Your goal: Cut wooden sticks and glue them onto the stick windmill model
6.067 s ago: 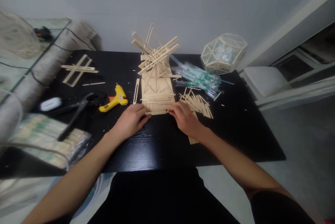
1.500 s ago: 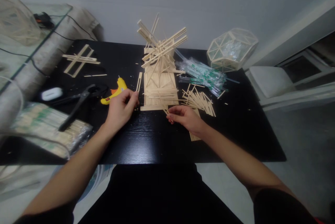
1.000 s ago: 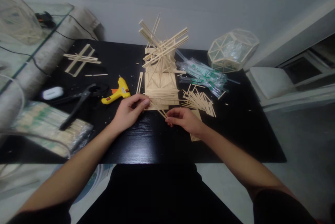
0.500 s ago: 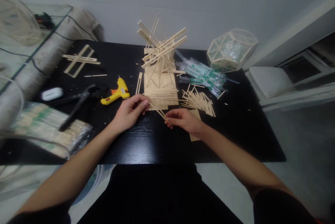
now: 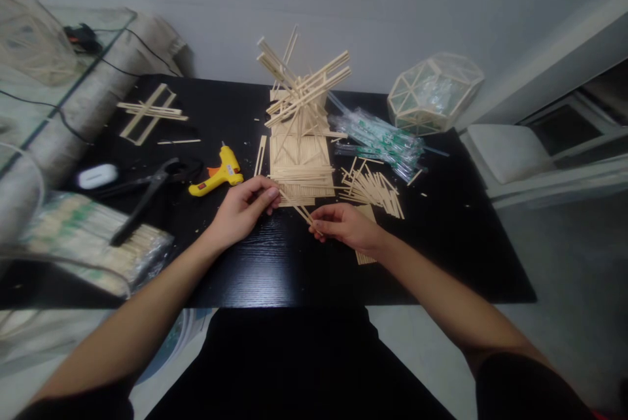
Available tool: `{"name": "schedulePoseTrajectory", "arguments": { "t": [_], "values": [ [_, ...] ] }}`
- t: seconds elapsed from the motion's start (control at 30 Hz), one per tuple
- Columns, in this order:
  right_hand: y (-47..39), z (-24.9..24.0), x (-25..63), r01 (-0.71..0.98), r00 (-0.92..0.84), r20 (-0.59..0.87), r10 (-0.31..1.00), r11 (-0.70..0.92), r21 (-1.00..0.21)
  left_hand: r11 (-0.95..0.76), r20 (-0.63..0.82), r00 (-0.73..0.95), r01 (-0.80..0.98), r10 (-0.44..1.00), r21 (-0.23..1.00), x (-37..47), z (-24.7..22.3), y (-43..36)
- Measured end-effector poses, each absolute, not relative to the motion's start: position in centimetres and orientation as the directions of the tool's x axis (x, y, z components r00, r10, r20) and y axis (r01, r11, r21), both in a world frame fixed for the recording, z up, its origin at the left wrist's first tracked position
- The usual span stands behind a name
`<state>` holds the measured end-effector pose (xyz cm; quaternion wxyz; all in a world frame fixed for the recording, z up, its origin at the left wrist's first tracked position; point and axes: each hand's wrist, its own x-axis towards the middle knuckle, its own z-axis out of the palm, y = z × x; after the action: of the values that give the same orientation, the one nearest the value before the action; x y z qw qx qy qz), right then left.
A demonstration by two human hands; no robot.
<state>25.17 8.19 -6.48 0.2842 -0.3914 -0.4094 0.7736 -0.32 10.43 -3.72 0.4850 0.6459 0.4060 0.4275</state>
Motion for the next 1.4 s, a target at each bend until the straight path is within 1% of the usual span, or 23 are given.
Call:
{"name": "schedulePoseTrajectory", "arguments": {
  "t": [0.23,0.4,0.43,0.53,0.63,0.73,0.83,1.0,1.1,1.4],
  "values": [
    [8.2,-6.2,25.2,-0.129,-0.533,-0.399,0.746,-0.538,-0.833,-0.157,0.125,0.242,0.116,0.962,0.981,-0.4,-3.3,10.3],
    [8.2,-6.1,25.1,-0.142,-0.530,-0.392,0.752,-0.534,-0.833,-0.190,0.132,0.205,0.295,0.970,0.937,-0.7,-3.5,10.4],
    [8.2,-6.1,25.1,-0.143,-0.527,-0.393,0.753,-0.535,-0.833,-0.203,0.143,0.206,0.305,0.968,0.930,-0.7,-3.5,10.5],
    [8.3,-6.3,25.1,-0.132,-0.520,-0.402,0.754,-0.536,-0.834,-0.212,0.166,0.197,0.237,0.966,0.948,-0.4,-3.7,10.5],
    [8.3,-6.3,25.2,-0.131,-0.516,-0.402,0.756,-0.533,-0.836,-0.165,0.120,0.236,0.179,0.964,0.970,-0.3,-3.7,10.5],
    [8.3,-6.3,25.1,-0.136,-0.518,-0.391,0.761,-0.525,-0.840,-0.132,0.074,0.307,0.174,0.949,0.976,-0.3,-3.6,10.4],
    [8.1,-6.2,25.0,-0.135,-0.509,-0.381,0.772,-0.509,-0.850,-0.128,0.063,0.337,0.176,0.939,0.976,-0.2,-3.5,10.3],
    [8.0,-5.7,24.8,-0.089,-0.548,-0.348,0.761,-0.467,-0.880,-0.105,0.058,0.332,0.125,0.941,0.987,0.1,-3.5,10.3],
    [7.9,-5.6,24.7,-0.065,-0.566,-0.354,0.744,-0.469,-0.881,-0.077,0.040,0.316,0.109,0.948,0.991,0.1,-3.7,10.3],
    [7.6,-5.4,24.6,-0.024,-0.609,-0.352,0.711,-0.460,-0.888,-0.050,-0.007,0.356,0.150,0.935,0.987,0.2,-3.8,10.4]
  ]
}}
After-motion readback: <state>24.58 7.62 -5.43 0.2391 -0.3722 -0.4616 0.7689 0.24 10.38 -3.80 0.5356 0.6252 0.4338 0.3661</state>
